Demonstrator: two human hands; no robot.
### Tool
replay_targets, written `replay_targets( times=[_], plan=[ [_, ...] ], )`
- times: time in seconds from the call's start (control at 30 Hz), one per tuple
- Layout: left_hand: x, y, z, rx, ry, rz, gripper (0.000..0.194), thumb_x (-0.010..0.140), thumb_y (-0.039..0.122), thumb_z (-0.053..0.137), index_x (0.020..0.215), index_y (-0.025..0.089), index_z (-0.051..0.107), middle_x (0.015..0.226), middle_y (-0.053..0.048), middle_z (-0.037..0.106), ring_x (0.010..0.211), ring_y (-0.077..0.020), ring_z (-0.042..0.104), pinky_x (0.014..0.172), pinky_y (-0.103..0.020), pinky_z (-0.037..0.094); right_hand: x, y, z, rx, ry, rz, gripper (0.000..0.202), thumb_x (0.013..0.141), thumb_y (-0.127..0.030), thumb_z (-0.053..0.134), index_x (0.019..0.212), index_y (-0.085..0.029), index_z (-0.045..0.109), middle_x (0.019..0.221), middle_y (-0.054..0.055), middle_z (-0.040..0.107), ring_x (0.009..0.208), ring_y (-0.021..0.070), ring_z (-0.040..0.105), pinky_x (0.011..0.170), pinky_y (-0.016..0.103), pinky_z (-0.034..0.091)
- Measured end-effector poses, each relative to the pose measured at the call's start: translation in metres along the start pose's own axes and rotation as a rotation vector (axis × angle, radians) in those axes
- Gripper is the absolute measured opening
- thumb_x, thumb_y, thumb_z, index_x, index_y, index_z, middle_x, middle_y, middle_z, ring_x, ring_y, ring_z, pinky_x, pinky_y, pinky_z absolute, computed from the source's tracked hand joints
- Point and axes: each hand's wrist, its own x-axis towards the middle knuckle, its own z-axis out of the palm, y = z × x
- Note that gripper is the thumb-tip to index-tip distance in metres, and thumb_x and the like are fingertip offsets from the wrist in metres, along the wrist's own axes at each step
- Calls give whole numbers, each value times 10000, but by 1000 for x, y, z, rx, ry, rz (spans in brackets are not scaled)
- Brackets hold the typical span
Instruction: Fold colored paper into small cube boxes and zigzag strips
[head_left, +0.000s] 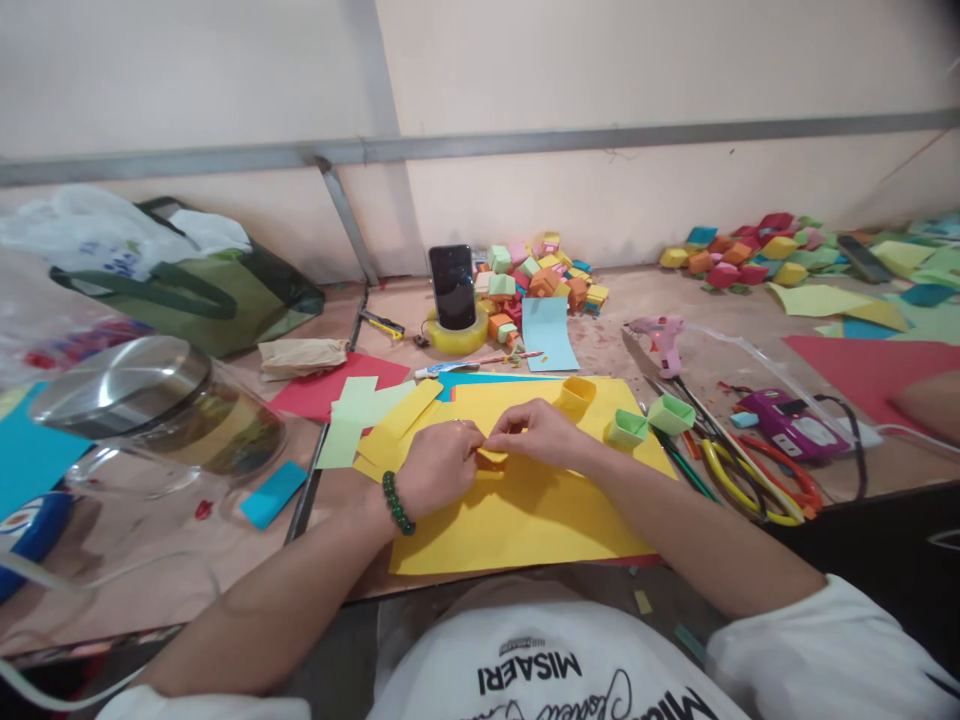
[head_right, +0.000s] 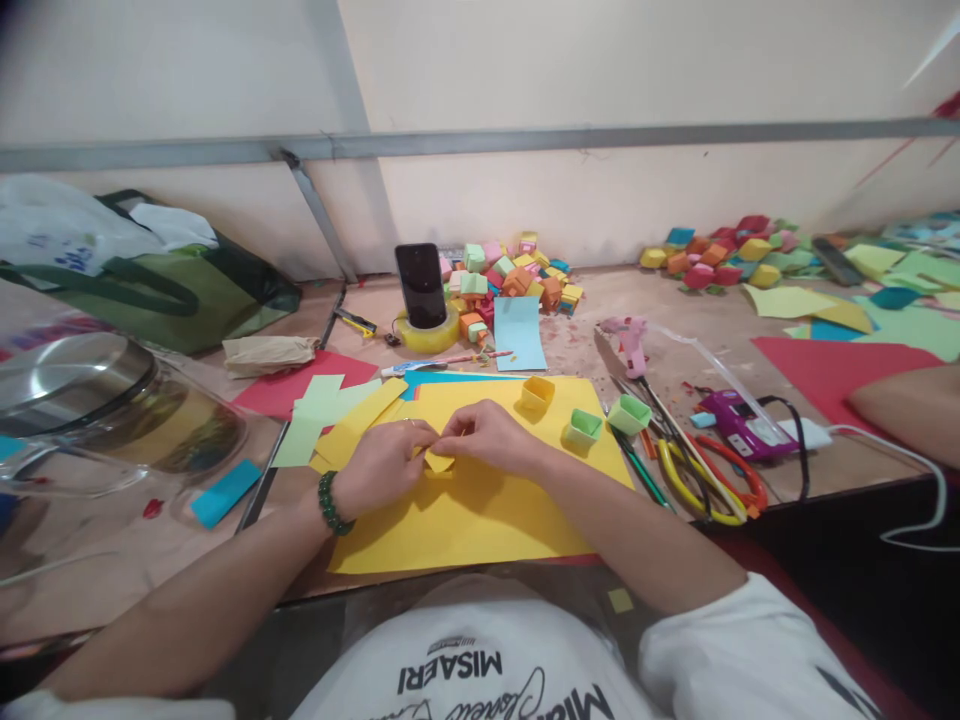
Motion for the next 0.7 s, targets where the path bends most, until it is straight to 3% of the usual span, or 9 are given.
replay_targets(
  times=[0.17, 0.37, 0.53, 0.7],
  plan=[
    [1, -1, 0, -86, -10, -47, 258, 704, 111, 501, 755, 220, 729, 801, -36, 728, 725, -191, 644, 613, -259, 441, 0, 3, 1, -104, -28, 24, 227, 647, -366, 716, 662, -143, 671, 624, -7, 627, 581, 103, 508, 550, 234, 387],
    [7, -15, -2, -457, -102, -95, 179, 741, 262, 546, 756, 194, 711, 797, -35, 710, 769, -190, 627, 714, -274, 478, -1, 1, 1, -180, -4, 44, 197, 683, -333, 688, 637, -143, 660, 595, -17, 605, 553, 95, 486, 509, 222, 351],
    [8, -18, 4, -989, -60, -265, 478, 863, 558, 441, 1014, 150, 639, 958, -94, 667, 863, -204, 616, 758, -322, 494, -1, 3, 6, -123, 80, -158, 166, 688, -288, 705, 607, -158, 642, 606, -25, 591, 552, 85, 497, 528, 213, 386],
    [3, -5, 9, -1584, -282, -293, 747, 829, 725, 344, 1321, 170, 434, 957, -105, 649, 790, -200, 640, 684, -313, 502, -6, -1, 4, -33, 164, -344, 178, 753, -318, 676, 660, -172, 632, 677, -5, 608, 531, 87, 535, 531, 226, 441]
  ],
)
